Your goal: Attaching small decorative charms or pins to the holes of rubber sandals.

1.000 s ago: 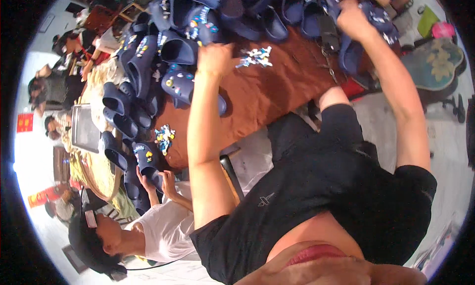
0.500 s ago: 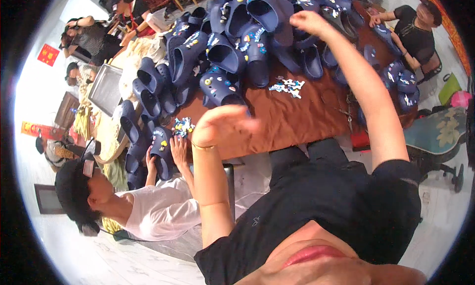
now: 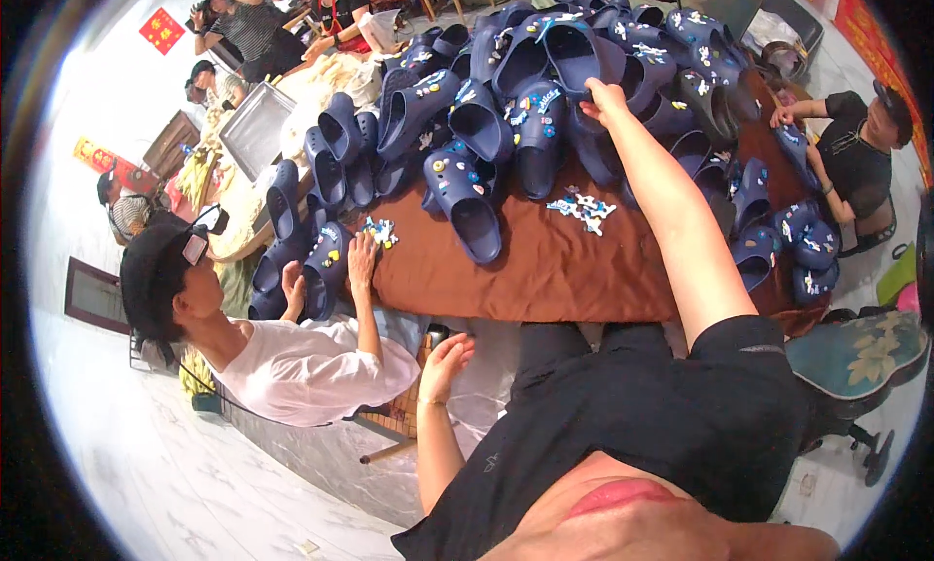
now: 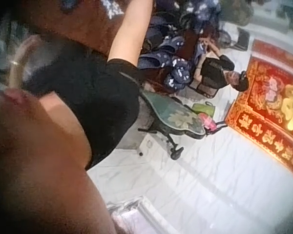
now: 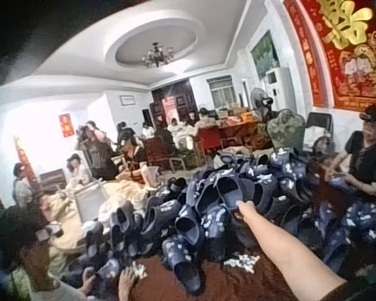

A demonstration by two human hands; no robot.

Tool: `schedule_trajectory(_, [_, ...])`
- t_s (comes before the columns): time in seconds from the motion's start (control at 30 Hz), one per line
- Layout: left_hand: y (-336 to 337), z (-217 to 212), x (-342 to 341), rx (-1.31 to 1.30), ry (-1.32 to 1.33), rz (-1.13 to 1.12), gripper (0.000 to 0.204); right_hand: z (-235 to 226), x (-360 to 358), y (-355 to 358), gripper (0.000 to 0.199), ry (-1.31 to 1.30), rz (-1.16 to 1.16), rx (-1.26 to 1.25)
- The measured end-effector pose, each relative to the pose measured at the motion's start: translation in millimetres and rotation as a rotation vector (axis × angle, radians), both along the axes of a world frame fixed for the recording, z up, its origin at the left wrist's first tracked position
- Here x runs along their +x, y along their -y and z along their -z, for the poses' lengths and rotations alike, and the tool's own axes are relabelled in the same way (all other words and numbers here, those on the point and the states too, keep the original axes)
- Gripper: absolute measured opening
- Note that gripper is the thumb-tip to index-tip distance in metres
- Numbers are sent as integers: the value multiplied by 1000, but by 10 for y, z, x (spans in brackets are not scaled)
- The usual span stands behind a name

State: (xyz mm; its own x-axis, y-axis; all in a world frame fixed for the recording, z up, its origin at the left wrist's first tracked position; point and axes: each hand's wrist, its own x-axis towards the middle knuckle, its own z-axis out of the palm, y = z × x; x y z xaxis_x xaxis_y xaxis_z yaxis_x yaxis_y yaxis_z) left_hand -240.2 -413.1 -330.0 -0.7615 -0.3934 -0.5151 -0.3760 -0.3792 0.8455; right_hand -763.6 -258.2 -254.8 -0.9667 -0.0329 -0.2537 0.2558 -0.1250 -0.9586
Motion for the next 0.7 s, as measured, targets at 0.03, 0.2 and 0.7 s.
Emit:
schedule_trajectory(0.03, [-47,-44,-50,1,-24,9,35,3,11,-41,37,2,-6,0])
schedule_trajectory(0.2, [-209,-322,-414,-80,-99,103,34,-44,308,-520,28,14,-181,-353])
schedule_trajectory(0.7, [-745,-519,-1325,-171,-354,137,54,498,2206,-2217,40,95,-794,-178])
